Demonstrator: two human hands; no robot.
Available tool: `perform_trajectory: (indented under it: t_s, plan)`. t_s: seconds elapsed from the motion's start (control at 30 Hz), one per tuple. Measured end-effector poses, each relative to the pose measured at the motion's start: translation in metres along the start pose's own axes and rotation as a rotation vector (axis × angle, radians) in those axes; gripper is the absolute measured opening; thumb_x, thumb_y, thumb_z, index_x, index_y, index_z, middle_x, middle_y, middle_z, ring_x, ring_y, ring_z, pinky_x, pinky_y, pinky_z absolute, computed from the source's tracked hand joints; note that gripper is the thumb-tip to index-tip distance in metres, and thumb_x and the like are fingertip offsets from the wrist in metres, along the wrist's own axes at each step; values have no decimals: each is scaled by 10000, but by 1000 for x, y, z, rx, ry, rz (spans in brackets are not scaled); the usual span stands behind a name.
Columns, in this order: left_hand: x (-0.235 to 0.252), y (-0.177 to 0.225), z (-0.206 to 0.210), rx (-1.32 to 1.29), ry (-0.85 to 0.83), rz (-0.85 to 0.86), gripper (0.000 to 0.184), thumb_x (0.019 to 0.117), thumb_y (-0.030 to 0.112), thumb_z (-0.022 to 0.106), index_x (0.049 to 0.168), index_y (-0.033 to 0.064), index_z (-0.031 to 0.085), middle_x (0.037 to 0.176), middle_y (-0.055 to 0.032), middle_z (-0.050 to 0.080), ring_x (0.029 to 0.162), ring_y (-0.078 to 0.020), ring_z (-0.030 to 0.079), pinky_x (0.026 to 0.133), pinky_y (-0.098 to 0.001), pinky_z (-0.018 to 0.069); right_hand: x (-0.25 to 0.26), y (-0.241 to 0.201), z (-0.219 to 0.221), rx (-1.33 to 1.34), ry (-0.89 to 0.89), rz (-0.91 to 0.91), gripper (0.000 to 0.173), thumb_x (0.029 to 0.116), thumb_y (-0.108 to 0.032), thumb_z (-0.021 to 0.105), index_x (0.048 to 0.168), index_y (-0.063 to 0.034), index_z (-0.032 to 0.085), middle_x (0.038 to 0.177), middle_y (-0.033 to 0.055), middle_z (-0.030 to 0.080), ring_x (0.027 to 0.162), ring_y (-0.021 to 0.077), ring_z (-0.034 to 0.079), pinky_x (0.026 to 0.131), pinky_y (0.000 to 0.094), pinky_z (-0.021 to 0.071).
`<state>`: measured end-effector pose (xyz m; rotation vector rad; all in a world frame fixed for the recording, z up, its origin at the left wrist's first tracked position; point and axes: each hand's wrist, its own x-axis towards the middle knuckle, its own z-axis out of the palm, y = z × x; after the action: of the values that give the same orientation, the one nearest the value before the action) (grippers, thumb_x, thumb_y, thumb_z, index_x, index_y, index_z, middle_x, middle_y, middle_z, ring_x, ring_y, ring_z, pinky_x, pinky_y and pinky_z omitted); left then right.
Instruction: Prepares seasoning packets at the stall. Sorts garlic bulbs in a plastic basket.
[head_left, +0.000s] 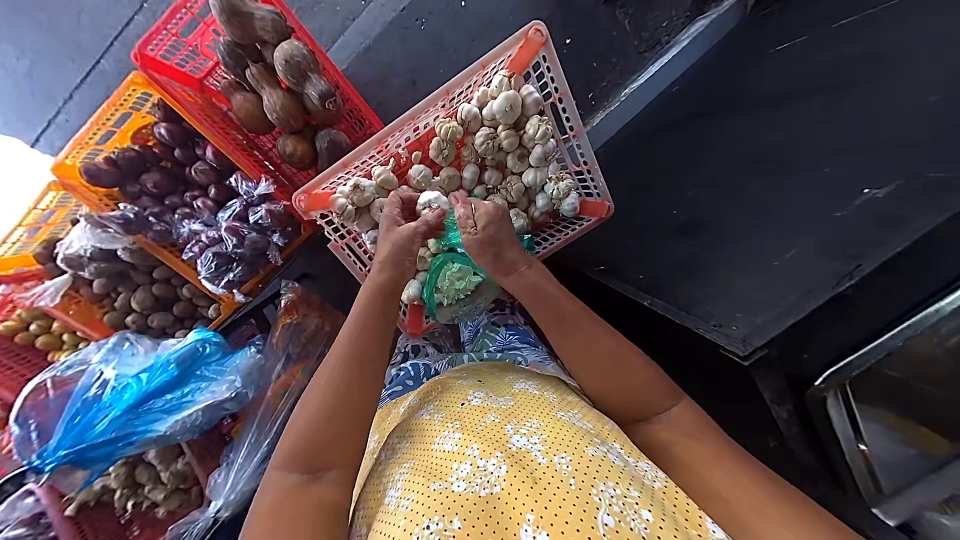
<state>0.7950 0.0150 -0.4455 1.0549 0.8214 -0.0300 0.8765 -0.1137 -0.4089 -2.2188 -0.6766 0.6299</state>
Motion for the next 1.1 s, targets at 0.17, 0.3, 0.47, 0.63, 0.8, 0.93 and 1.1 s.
perform_trajectory:
  t_s: [0.17,0.3,0.47,0.63,0.8,0.93,1.1]
  plan:
    - [74,4,40,207,99,-88,482,894,32,741,1278,-44,461,1078,-196,616,797,-223,690,735,-367,616,-35,-18,-14,-239,-650,143,453,1102,-333,430,917,-10,688,796,163,676,812,344,704,712,562,562]
    - [104,24,66,110,24,-118,578,1022,207,634,1488,32,341,1276,-191,611,958,-242,712,795,-382,613,-49,-15,2,-362,-766,174,241,976,-148,628,1159,6,659,1091,227,670,1037,401,673,841,574,548]
    - [101,31,17,978,-174,70,386,1062,125,467,1425,5,518,1441,-199,564,1326,-318,562,1106,-494,454,-52,-16,-4,-295,-905,217,439,949,-90,657,1379,-41,587,1407,294,514,1261,471,548,984,612,506]
    - [56,-30,-42,1511,-338,114,510,938,118,683,1435,197,600,1615,-125,396,1504,-424,306,1151,-735,216,-42,-38,-30,-337,-1120,129,344,1071,-188,515,1349,-1,595,1273,263,619,1188,432,617,982,595,505]
    - [16,-52,-26,1600,-334,-12,493,904,212,718,1385,289,641,1706,-44,215,1563,-435,77,1077,-851,20,1,-27,-41,-288,-657,58,248,1067,-231,523,1104,-53,692,1026,168,706,985,353,703,814,565,567]
    - [-14,-64,-36,1549,-364,75,495,843,157,791,1311,285,689,1603,-127,408,1481,-477,309,1088,-859,68,35,23,-3,-470,-664,342,756,922,-311,745,1586,-221,395,1615,264,316,1352,518,459,978,697,461]
    - [-32,-57,-36,1565,-474,-160,615,835,95,784,1403,265,621,1502,-181,513,1424,-487,395,1093,-857,89,5,50,1,-615,-794,382,487,913,9,661,1393,-48,603,1541,262,437,1170,507,617,894,688,526]
